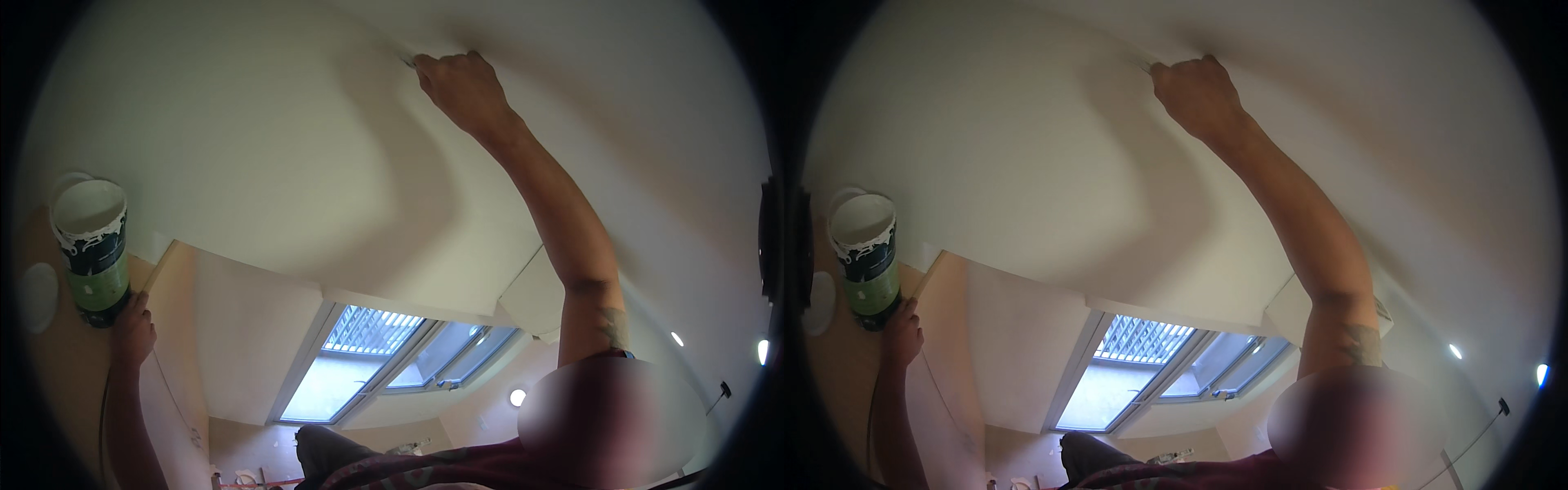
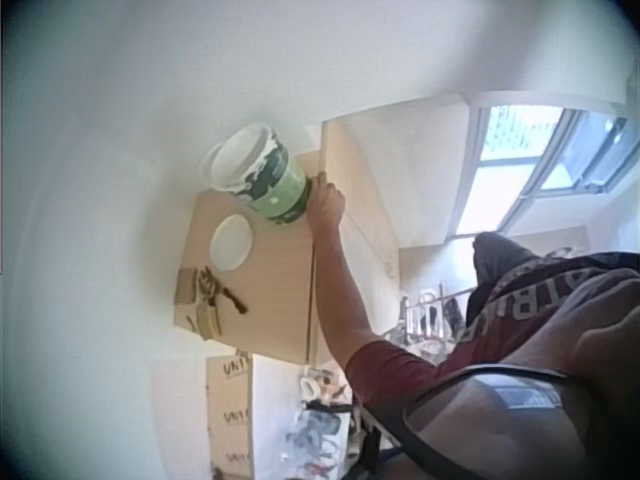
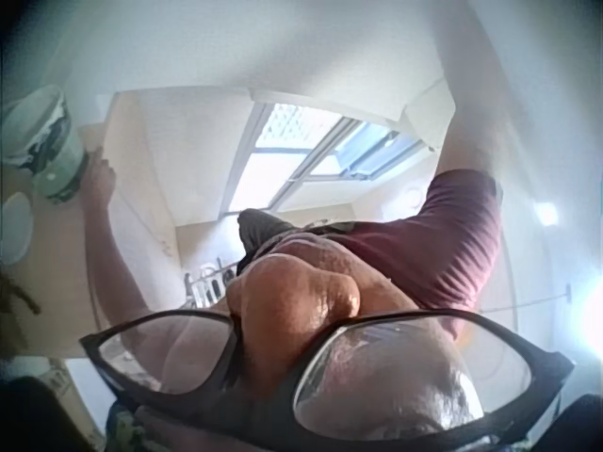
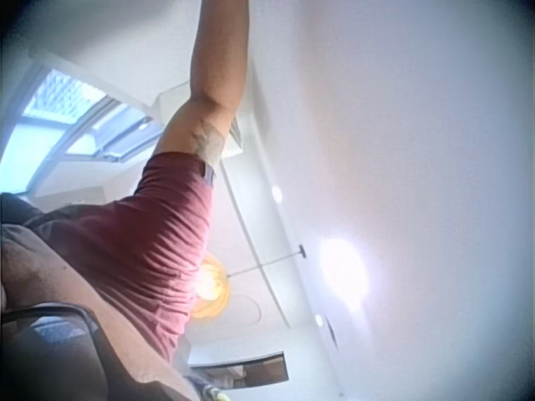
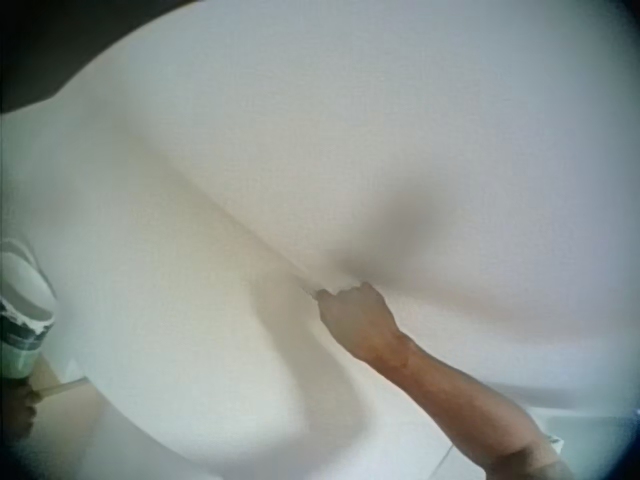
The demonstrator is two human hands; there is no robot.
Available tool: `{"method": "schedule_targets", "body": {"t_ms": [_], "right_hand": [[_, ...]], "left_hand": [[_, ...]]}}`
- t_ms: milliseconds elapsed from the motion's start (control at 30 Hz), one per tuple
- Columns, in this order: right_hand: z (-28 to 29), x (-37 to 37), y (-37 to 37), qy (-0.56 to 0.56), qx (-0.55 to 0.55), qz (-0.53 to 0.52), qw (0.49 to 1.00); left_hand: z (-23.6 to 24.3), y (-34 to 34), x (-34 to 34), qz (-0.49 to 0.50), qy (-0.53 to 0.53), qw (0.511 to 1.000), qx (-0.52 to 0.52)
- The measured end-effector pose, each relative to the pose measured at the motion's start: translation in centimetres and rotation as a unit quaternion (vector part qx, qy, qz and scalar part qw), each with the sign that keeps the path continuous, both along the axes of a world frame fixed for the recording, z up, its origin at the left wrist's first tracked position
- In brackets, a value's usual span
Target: The person paints the ceiling using a paintbrush, repeatedly dipping the brush into a paint can and applying paint to the ceiling surface. The person works on a ladder while another person is visible in the background.
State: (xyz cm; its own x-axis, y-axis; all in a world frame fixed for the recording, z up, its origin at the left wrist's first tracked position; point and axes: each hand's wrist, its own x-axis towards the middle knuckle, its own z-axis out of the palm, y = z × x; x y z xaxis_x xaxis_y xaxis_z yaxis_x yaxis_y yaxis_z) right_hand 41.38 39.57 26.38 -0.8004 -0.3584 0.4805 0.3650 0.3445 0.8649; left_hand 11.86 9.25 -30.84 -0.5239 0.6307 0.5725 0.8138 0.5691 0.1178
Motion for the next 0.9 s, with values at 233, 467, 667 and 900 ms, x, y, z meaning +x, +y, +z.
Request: {"method": "schedule_targets", "body": {"t_ms": [233,467,667,900], "right_hand": [[-0.2,0.6,0.3,0.012,0.001,-0.058,0.998],[-0.2,1.2,0.6,0.031,0.01,-0.057,0.998],[-0.2,1.4,1.0,0.038,0.016,-0.048,0.998],[0.0,1.5,1.8,0.036,0.04,-0.035,0.998]], "left_hand": [[0.0,-0.2,0.2,0.008,0.004,1.0,-0.008],[0.2,-0.1,0.4,0.005,0.0,1.0,-0.002],[0.2,-0.1,0.4,0.003,0.002,1.0,0.0],[0.3,0.0,0.4,0.004,-0.007,1.0,-0.003]]}}
